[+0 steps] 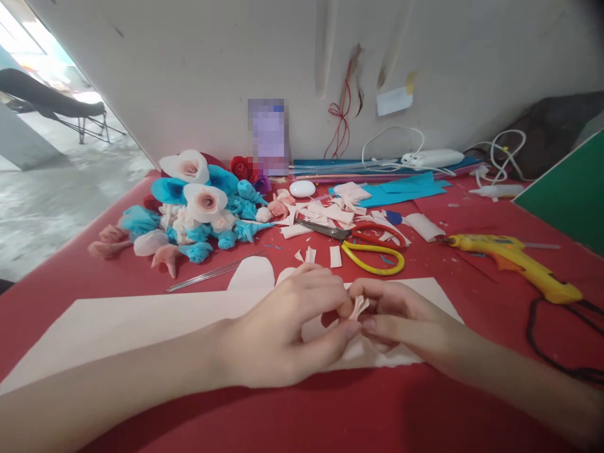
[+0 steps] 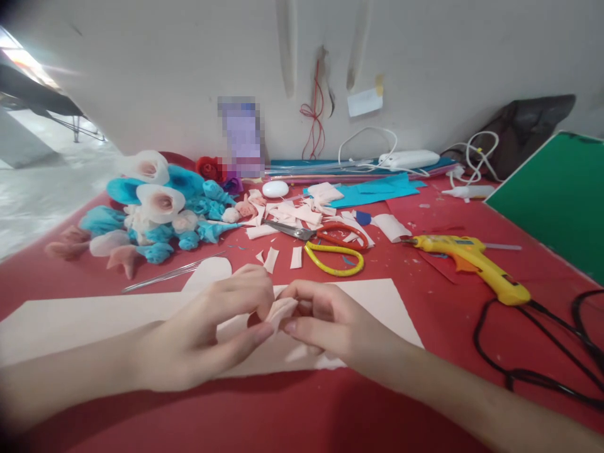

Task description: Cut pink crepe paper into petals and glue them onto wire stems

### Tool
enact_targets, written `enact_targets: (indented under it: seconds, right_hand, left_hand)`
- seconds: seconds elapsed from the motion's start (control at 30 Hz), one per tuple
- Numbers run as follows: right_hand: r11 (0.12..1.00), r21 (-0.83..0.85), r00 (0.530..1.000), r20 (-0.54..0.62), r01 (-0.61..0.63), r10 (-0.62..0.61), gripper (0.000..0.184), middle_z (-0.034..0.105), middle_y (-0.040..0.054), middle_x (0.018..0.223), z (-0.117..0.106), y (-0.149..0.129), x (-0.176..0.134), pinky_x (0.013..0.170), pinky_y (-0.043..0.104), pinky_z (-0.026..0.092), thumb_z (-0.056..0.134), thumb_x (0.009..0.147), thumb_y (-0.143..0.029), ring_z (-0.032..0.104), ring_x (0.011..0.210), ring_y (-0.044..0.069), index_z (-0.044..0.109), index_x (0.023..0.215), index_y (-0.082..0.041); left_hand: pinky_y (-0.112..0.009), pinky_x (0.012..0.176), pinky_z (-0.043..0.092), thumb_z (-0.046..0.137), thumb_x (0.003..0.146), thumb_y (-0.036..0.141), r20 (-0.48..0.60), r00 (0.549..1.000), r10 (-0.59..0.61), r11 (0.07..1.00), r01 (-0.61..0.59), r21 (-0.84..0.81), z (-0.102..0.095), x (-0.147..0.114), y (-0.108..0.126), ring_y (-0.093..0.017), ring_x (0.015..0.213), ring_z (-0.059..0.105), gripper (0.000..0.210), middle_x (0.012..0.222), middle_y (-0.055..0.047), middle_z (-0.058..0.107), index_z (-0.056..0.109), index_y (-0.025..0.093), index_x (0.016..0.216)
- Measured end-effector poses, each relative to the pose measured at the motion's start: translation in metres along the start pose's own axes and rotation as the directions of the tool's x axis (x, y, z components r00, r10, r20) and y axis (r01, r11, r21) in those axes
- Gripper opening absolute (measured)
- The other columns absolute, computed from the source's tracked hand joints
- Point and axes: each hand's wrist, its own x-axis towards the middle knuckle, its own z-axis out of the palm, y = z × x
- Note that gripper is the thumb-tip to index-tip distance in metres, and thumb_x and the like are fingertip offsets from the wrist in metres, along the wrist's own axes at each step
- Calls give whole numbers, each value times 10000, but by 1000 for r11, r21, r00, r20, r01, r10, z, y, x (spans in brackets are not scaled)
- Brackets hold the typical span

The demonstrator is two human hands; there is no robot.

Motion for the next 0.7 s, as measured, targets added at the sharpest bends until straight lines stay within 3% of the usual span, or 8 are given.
enact_targets:
  seconds: [0.1, 0.23, 0.4, 0.57, 0.7]
  right_hand:
    - [998, -2, 998, 12, 62, -62, 57, 438, -63, 661, 1, 0, -3, 466, 118, 274, 551, 855, -258, 327, 527, 27, 565, 873, -206]
    - [995, -22, 995, -22, 96, -97, 103, 481, -45, 716, 7, -4, -7, 512, 127, 334, 534, 859, -302, 402, 594, 45, 541, 896, -206]
    - [973, -130, 976, -76, 192, -203, 44, 460, -44, 713, 12, -6, -5, 577, 144, 360, 518, 859, -200, 429, 638, 54, 551, 830, -198]
    - [994, 1, 992, -53, 113, -113, 48, 457, -34, 714, 11, 1, -6, 544, 170, 327, 511, 871, -232, 402, 597, 58, 546, 859, -201]
    - [987, 161, 999, -34, 19, -13, 105, 412, -31, 676, 12, 4, -8, 496, 189, 256, 519, 853, -289, 340, 558, 66, 516, 831, -187]
  left_hand:
    - [-218, 670, 362, 480, 838, 129, -14, 999, -29, 998, 28, -63, 0, -1, 2, -86, 626, 433, 143, 644, 28, 489, 462, 152, 698]
    - [-207, 689, 366, 546, 799, 119, -36, 998, -47, 988, 42, -147, 0, 1, 6, -75, 624, 444, 128, 646, 37, 500, 491, 140, 685]
    - [-233, 727, 363, 574, 777, 147, -91, 985, -148, 979, 133, -153, -1, 1, 10, -74, 601, 428, 161, 635, 51, 465, 465, 151, 659]
    - [-232, 713, 357, 475, 843, 143, -75, 988, -135, 981, 123, -148, -2, -2, 9, -81, 619, 437, 159, 644, 44, 474, 467, 157, 684]
    - [-205, 666, 375, 476, 864, 178, -67, 983, -173, 951, 149, -269, -1, 0, 11, -74, 601, 443, 207, 644, 47, 484, 480, 160, 658]
